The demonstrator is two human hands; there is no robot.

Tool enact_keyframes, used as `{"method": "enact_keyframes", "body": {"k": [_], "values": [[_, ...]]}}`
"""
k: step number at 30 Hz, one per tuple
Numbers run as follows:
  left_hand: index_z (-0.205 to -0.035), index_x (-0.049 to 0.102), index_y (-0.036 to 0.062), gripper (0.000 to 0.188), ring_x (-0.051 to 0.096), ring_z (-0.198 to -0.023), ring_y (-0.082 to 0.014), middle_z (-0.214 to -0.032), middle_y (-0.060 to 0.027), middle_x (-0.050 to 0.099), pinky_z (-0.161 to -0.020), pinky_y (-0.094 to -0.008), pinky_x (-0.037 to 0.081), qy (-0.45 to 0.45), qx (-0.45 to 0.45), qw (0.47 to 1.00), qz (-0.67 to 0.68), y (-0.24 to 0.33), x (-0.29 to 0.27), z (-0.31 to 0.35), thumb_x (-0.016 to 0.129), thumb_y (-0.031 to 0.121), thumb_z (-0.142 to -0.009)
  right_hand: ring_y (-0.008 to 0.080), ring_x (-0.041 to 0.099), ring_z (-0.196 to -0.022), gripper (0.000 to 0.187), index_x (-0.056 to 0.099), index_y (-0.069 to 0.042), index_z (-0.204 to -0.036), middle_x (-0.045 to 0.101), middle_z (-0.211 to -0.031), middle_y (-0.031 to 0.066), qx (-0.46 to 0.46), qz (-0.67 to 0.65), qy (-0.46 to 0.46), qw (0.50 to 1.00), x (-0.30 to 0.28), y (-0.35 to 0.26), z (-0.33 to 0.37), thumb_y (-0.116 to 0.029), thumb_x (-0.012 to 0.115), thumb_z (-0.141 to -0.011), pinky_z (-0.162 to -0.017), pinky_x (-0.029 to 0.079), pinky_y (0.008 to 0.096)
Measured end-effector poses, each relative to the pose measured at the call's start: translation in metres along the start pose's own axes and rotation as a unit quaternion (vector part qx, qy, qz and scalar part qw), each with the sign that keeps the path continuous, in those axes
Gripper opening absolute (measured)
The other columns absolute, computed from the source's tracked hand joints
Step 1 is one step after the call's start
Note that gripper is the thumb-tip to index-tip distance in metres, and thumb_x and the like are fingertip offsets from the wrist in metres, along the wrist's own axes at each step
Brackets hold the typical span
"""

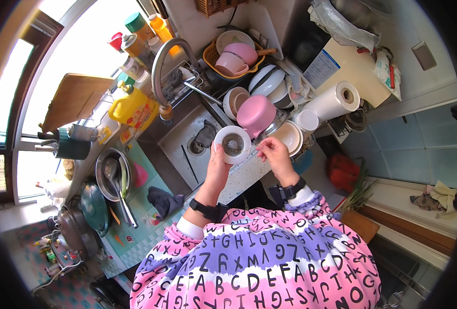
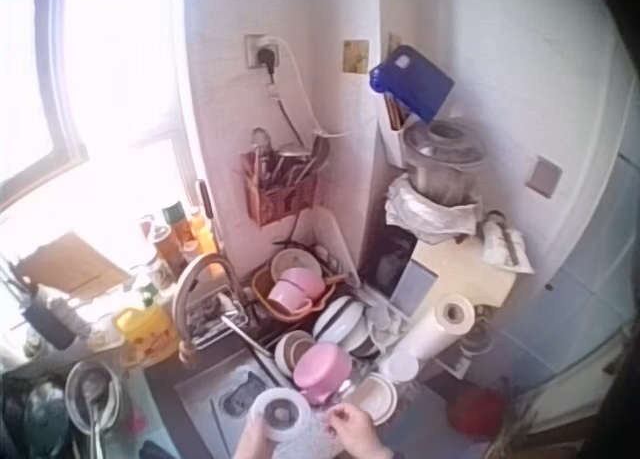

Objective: The person washes a wooden cutting board under running water, then wipes the sink and countertop with a cloth. They handle a small white container and a dark cloth, moving items aside to reach the work area and wiping different parts of the counter.

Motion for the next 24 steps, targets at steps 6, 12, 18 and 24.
{"method": "enact_keyframes", "body": {"k": [6, 12, 18, 24], "values": [[-0.146, 0.033, 0.0128, 0.048, 0.049, -0.131, -0.0254, -0.144, -0.0079, 0.045, -0.107, -0.0456, 0.044, 0.065, 0.015, 0.997, 0.044, 0.001, -0.046, -0.006, 0.033, 0.041, -0.107, 0.0089, 0.060, -0.065, 0.009, 0.065, -0.001, -0.094, 0.065, -0.078, 0.0025, 0.032, 0.029, 0.076, 0.996, -0.103, -0.003, 0.029, -0.004, 0.069, -0.087, -0.054, 0.046, 0.0215], [-0.144, 0.034, 0.0138, 0.043, 0.049, -0.131, -0.0267, -0.141, -0.0095, 0.045, -0.107, -0.0463, 0.044, 0.142, 0.018, 0.988, 0.058, -0.005, -0.100, -0.002, 0.029, 0.037, -0.108, 0.0253, 0.067, -0.071, 0.014, 0.075, -0.006, -0.086, 0.070, -0.085, 0.0124, 0.029, 0.451, 0.262, 0.853, -0.236, 0.080, -0.005, -0.012, 0.078, -0.074, -0.069, 0.053, 0.0351], [-0.140, 0.038, 0.0169, 0.041, 0.054, -0.121, -0.0238, -0.134, -0.0064, 0.050, -0.097, -0.0459, 0.048, 0.257, -0.020, 0.966, 0.018, -0.027, -0.161, 0.006, 0.033, 0.041, -0.107, 0.0379, 0.070, -0.087, 0.020, 0.073, -0.001, -0.086, 0.070, -0.086, 0.0241, -0.048, 0.445, 0.101, 0.888, -0.254, 0.164, -0.066, -0.019, 0.070, -0.079, -0.068, 0.054, 0.0443], [-0.137, 0.039, 0.0178, 0.038, 0.057, -0.116, -0.0232, -0.131, -0.0050, 0.052, -0.093, -0.0461, 0.050, 0.296, -0.028, 0.954, 0.024, -0.040, -0.206, 0.015, 0.033, 0.040, -0.107, 0.0321, 0.068, -0.064, 0.029, 0.066, 0.000, -0.110, 0.071, -0.090, 0.0192, -0.079, 0.443, 0.206, 0.869, -0.257, 0.169, -0.055, -0.011, 0.064, -0.083, -0.058, 0.054, 0.0427]]}}
Point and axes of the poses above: each hand's wrist, its own z-axis away from the middle knuckle, its own x-axis out of the palm, y = z × x, the point moved 3 cm from there along -z, towards the middle knuckle
